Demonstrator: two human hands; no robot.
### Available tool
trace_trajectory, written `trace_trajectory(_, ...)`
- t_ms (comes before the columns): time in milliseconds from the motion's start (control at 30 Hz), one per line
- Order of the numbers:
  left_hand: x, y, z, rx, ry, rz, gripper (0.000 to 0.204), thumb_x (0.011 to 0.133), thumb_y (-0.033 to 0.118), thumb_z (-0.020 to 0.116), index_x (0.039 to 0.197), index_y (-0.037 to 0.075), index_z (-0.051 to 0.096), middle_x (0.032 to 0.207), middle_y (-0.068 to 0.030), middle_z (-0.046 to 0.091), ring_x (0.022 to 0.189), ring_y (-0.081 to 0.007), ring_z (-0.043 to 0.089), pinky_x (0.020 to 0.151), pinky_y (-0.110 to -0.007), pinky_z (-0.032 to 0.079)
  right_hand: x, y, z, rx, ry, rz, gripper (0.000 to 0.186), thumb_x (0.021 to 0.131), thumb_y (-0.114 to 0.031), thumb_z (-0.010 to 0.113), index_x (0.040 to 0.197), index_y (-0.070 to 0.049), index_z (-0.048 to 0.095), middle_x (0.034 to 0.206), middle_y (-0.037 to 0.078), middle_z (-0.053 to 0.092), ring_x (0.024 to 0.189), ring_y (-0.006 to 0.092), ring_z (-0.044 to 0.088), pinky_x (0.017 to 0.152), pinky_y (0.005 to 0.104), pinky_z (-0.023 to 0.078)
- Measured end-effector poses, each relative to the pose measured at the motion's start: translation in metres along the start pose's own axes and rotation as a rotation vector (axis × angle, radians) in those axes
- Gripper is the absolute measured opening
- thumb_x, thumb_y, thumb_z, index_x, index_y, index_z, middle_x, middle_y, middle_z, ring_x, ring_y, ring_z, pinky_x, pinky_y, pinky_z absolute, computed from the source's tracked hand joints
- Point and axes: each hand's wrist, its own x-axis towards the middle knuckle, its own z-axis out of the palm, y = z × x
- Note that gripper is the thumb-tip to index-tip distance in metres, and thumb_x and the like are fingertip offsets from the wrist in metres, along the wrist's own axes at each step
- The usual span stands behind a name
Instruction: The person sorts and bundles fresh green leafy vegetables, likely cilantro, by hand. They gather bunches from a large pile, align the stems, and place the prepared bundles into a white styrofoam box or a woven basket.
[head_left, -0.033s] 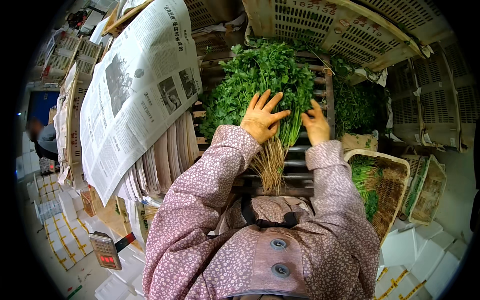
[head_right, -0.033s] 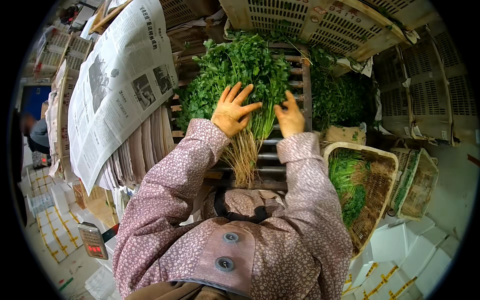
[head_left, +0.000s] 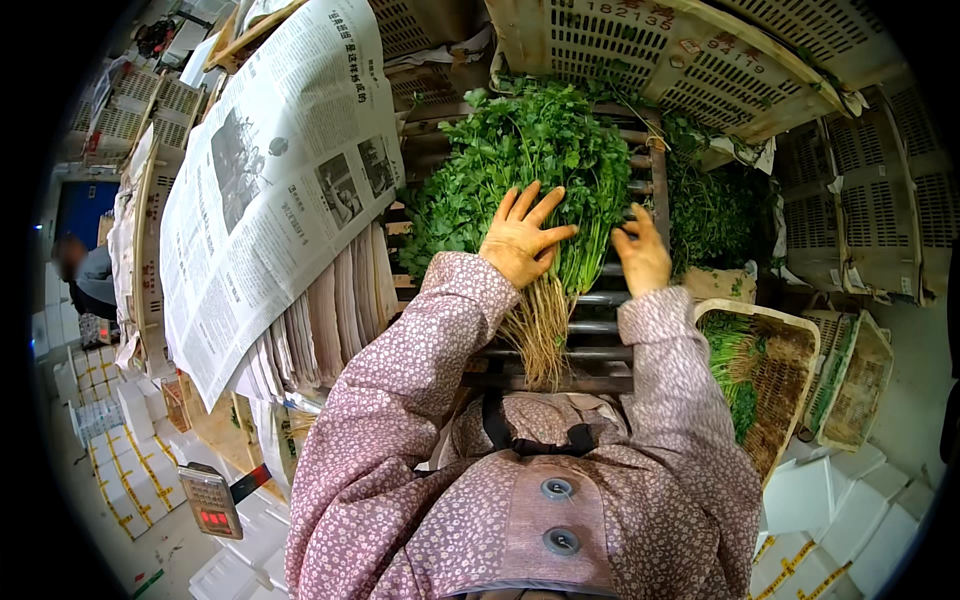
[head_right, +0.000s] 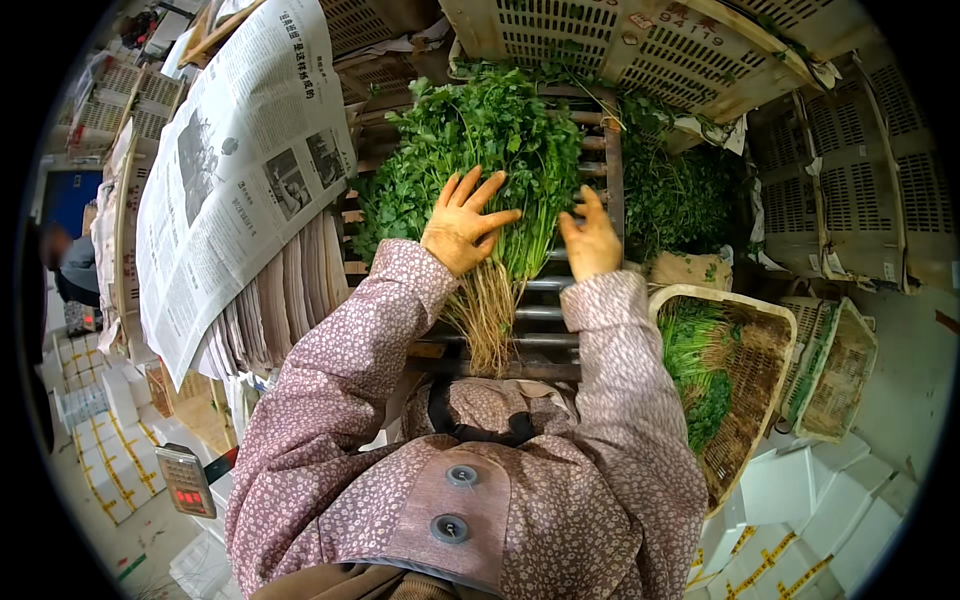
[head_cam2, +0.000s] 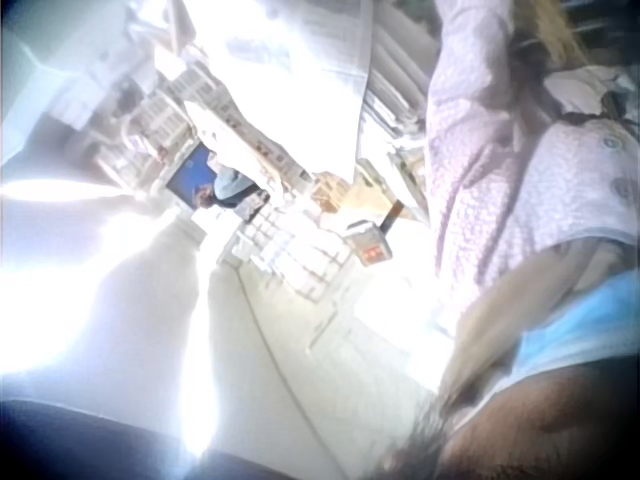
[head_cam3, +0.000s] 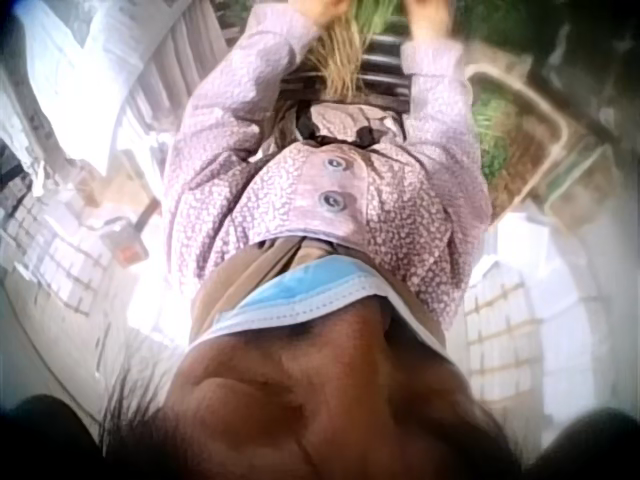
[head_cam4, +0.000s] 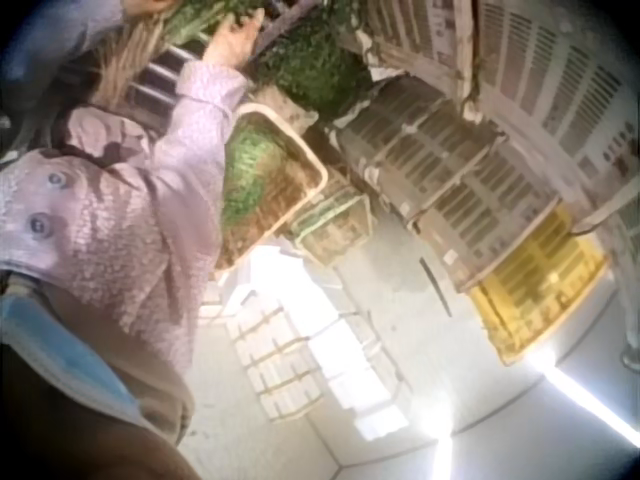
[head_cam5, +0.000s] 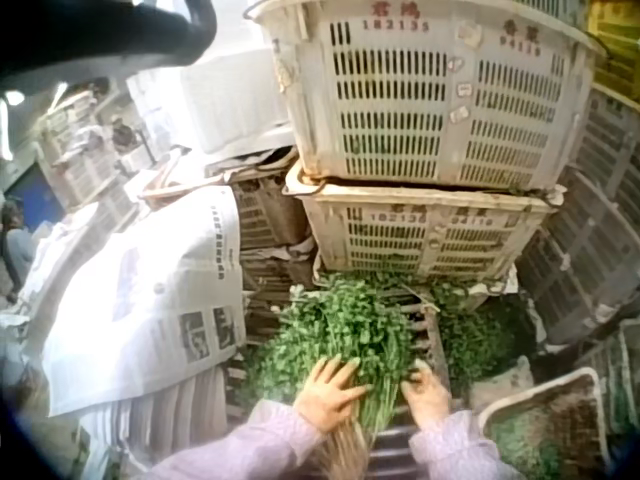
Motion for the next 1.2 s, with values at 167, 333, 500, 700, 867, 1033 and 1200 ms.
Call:
trace_trajectory(167, -0.010, -0.007, 0.004, -0.106, 0.122, 0.048, 0.020, 0.070, 0.013, 0.071, 0.088, 0.022, 0.071, 0.140, -0.0060, 0.046, 0.135, -0.0363, 0.032, 0.111, -0.056, 0.023, -0.040, -0.047, -0.005, -0.211, -0.195, -0.069, 0.044, 0.084, -0.037, 0.064, 0.118, -0.010, 0.056, 0.084, 0.004, 0.067, 0.069, 0.0198, 0.064, 0.066, 0.0344, 0.052)
trace_trajectory(333, -0.016, -0.010, -0.013, -0.051, 0.049, 0.043, 0.013, 0.070, 0.008, 0.068, 0.080, 0.017, 0.067, 0.137, -0.0056, 0.048, 0.134, -0.0349, 0.033, 0.111, -0.057, 0.023, -0.020, -0.052, 0.018, -0.263, -0.282, -0.043, 0.035, 0.085, -0.032, 0.063, 0.111, -0.008, 0.060, 0.095, 0.011, 0.068, 0.081, 0.0262, 0.066, 0.078, 0.0372, 0.053)
trace_trajectory(500, -0.027, -0.008, -0.018, -0.091, 0.072, -0.003, 0.011, 0.072, 0.008, 0.067, 0.079, 0.015, 0.067, 0.137, -0.0063, 0.048, 0.135, -0.0344, 0.032, 0.112, -0.055, 0.021, 0.000, 0.000, 0.005, 0.178, -0.281, 0.220, 0.036, 0.082, -0.032, 0.066, 0.107, -0.006, 0.063, 0.086, 0.010, 0.067, 0.068, 0.0212, 0.063, 0.066, 0.0341, 0.050)
trace_trajectory(700, -0.024, 0.010, -0.014, -0.163, 0.103, -0.153, 0.015, 0.072, 0.017, 0.074, 0.075, 0.008, 0.062, 0.137, -0.0114, 0.048, 0.133, -0.0358, 0.035, 0.111, -0.054, 0.023, -0.048, -0.039, -0.016, -0.131, -0.069, -0.013, 0.035, 0.079, -0.032, 0.072, 0.099, -0.006, 0.062, 0.070, 0.005, 0.061, 0.059, 0.0173, 0.059, 0.059, 0.0323, 0.049)
trace_trajectory(867, -0.024, 0.015, 0.001, -0.147, 0.180, -0.134, 0.020, 0.070, 0.009, 0.071, 0.086, 0.008, 0.059, 0.139, -0.0143, 0.044, 0.133, -0.0369, 0.033, 0.109, -0.054, 0.026, -0.083, -0.031, 0.013, -0.473, -0.135, -0.257, 0.033, 0.076, -0.033, 0.074, 0.091, -0.006, 0.061, 0.076, 0.011, 0.063, 0.068, 0.0273, 0.062, 0.063, 0.0376, 0.051)
trace_trajectory(1033, -0.027, 0.020, -0.010, -0.107, 0.208, -0.157, 0.052, 0.068, 0.001, 0.067, 0.117, 0.014, 0.058, 0.143, -0.0136, 0.038, 0.133, -0.0387, 0.033, 0.107, -0.054, 0.030, -0.063, -0.002, -0.017, 0.338, -0.206, 0.226, 0.022, 0.089, -0.020, 0.058, 0.100, -0.001, 0.060, 0.077, 0.010, 0.063, 0.064, 0.0163, 0.060, 0.058, 0.0277, 0.047)
trace_trajectory(1200, -0.013, 0.051, -0.001, -0.167, -0.178, 0.139, 0.036, 0.076, 0.005, 0.059, 0.111, 0.014, 0.064, 0.099, -0.0068, 0.066, 0.091, -0.0216, 0.063, 0.078, -0.042, 0.051, -0.049, -0.019, -0.024, 0.328, -0.286, 0.305, 0.024, 0.090, -0.022, 0.056, 0.101, -0.002, 0.063, 0.065, 0.002, 0.060, 0.055, 0.0098, 0.053, 0.053, 0.0247, 0.043)
